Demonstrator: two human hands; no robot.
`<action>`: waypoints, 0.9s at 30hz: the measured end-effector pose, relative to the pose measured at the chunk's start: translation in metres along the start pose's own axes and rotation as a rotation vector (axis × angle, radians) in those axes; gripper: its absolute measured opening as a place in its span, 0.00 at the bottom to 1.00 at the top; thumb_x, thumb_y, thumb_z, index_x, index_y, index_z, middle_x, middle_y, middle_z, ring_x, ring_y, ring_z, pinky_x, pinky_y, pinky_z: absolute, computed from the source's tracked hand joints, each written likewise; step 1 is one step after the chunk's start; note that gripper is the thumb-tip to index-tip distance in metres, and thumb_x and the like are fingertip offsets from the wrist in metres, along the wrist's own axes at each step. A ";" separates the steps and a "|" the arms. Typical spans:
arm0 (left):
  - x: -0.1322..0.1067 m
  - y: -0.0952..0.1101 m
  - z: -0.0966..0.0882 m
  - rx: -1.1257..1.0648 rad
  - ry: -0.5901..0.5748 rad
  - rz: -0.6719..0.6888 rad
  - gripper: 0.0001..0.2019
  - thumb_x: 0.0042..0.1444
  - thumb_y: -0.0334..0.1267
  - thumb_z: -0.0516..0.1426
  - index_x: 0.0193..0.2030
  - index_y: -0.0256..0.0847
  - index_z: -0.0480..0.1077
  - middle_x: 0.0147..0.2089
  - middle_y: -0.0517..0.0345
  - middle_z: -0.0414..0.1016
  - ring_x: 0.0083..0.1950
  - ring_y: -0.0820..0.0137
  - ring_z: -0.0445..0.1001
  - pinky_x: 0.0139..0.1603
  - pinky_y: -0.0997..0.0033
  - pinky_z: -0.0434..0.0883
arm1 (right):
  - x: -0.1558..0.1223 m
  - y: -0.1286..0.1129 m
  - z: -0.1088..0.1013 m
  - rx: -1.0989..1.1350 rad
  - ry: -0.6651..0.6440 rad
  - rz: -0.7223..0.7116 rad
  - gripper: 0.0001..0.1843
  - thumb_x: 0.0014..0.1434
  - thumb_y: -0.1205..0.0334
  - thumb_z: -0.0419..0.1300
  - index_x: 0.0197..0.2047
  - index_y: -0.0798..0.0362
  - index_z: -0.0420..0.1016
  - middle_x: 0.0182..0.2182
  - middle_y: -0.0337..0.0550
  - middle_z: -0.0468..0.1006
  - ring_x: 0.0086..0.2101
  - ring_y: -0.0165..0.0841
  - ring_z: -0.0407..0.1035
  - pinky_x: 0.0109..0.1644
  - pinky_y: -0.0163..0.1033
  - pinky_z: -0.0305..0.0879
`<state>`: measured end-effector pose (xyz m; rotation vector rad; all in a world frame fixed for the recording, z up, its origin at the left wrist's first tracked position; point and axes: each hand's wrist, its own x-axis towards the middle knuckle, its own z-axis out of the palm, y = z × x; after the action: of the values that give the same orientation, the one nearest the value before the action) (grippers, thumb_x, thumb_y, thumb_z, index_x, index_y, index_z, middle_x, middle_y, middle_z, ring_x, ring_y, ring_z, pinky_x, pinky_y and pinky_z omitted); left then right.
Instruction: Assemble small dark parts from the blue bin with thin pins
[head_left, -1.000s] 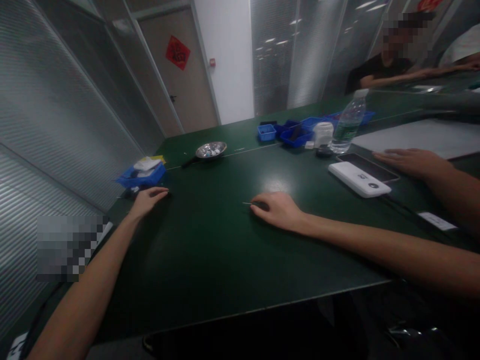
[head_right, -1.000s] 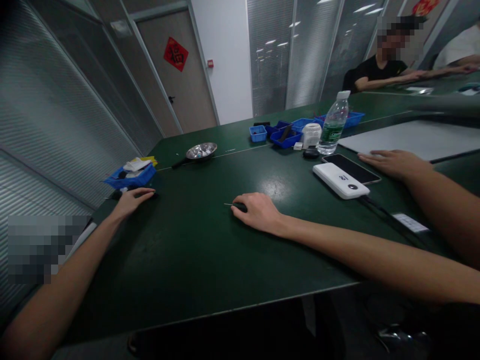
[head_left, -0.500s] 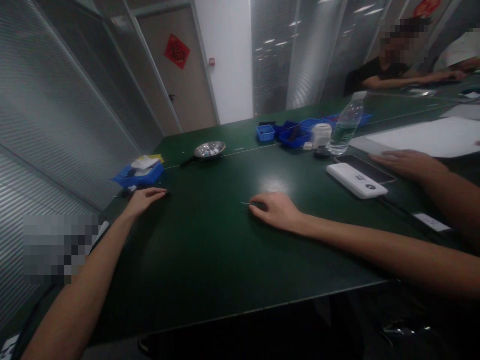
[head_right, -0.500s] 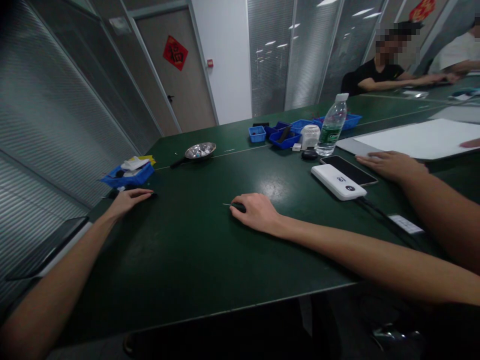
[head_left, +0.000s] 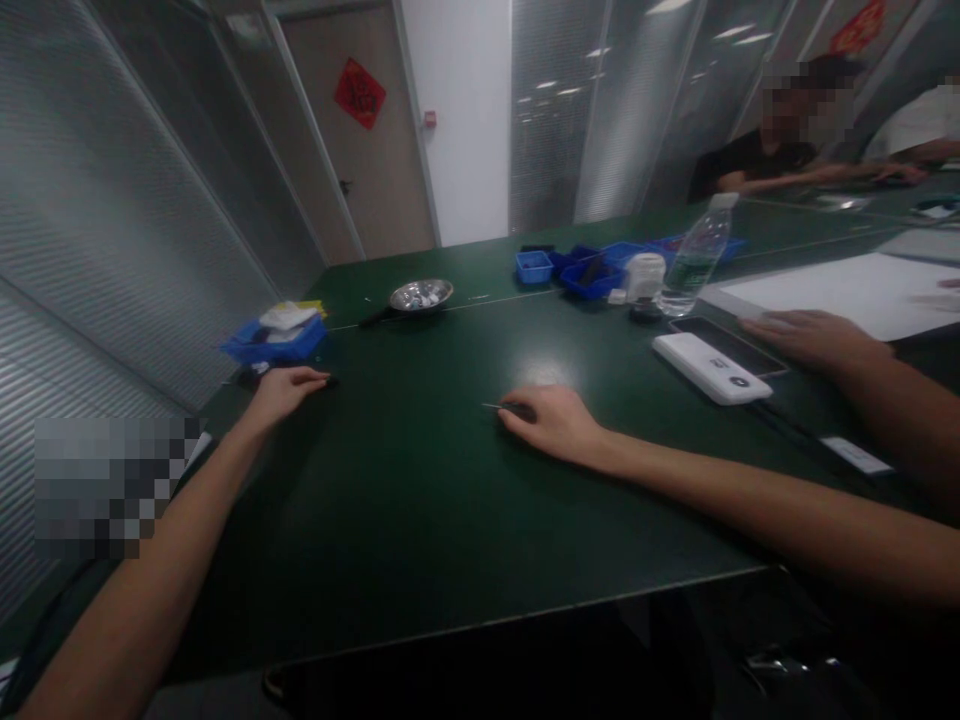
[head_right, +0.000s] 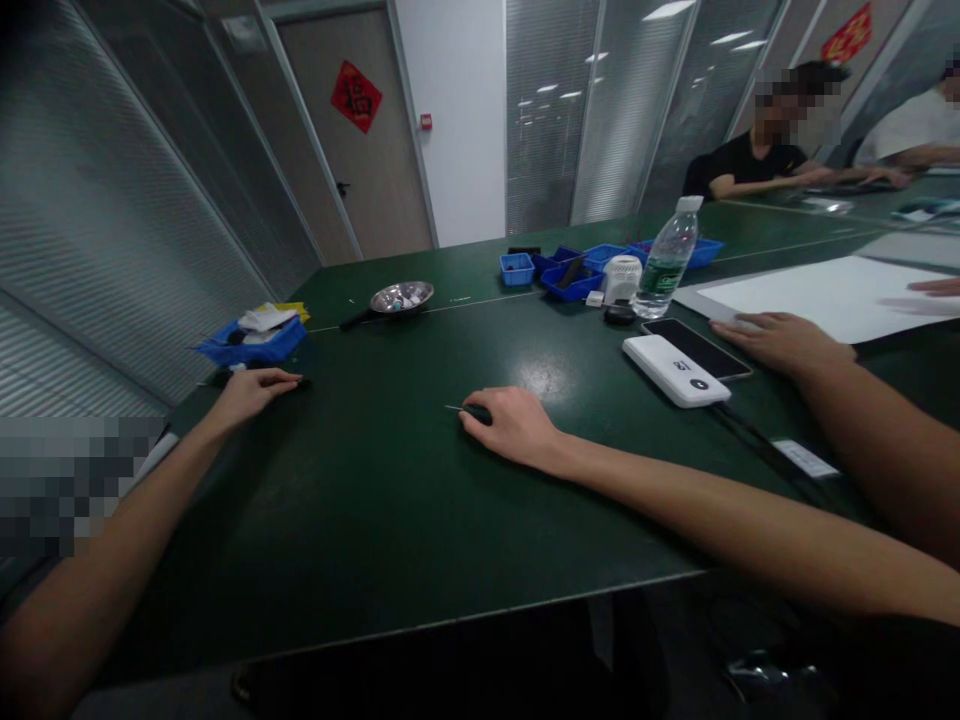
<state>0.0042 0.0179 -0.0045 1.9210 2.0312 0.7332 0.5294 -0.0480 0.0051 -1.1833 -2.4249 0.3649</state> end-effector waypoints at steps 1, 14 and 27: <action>-0.001 -0.002 0.001 0.047 0.011 0.056 0.20 0.56 0.52 0.62 0.48 0.42 0.83 0.51 0.50 0.84 0.53 0.54 0.80 0.61 0.55 0.72 | 0.000 0.000 0.000 0.002 0.001 -0.001 0.18 0.71 0.51 0.56 0.52 0.51 0.82 0.40 0.43 0.84 0.35 0.35 0.75 0.36 0.39 0.64; -0.023 0.030 0.012 0.730 0.083 0.502 0.20 0.69 0.37 0.46 0.56 0.34 0.76 0.49 0.36 0.74 0.48 0.53 0.74 0.44 0.57 0.73 | 0.000 0.000 0.000 0.003 -0.005 0.004 0.18 0.70 0.51 0.57 0.53 0.51 0.82 0.41 0.45 0.84 0.36 0.35 0.75 0.37 0.39 0.65; -0.029 0.038 0.018 0.809 0.142 0.458 0.21 0.68 0.33 0.46 0.60 0.32 0.73 0.49 0.37 0.76 0.49 0.52 0.74 0.52 0.54 0.71 | 0.000 0.000 0.001 -0.021 -0.006 -0.001 0.19 0.70 0.50 0.56 0.53 0.51 0.82 0.40 0.44 0.84 0.35 0.35 0.76 0.36 0.38 0.64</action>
<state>0.0486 -0.0070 -0.0046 2.9094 2.1927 0.0957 0.5288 -0.0479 0.0038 -1.1913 -2.4399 0.3438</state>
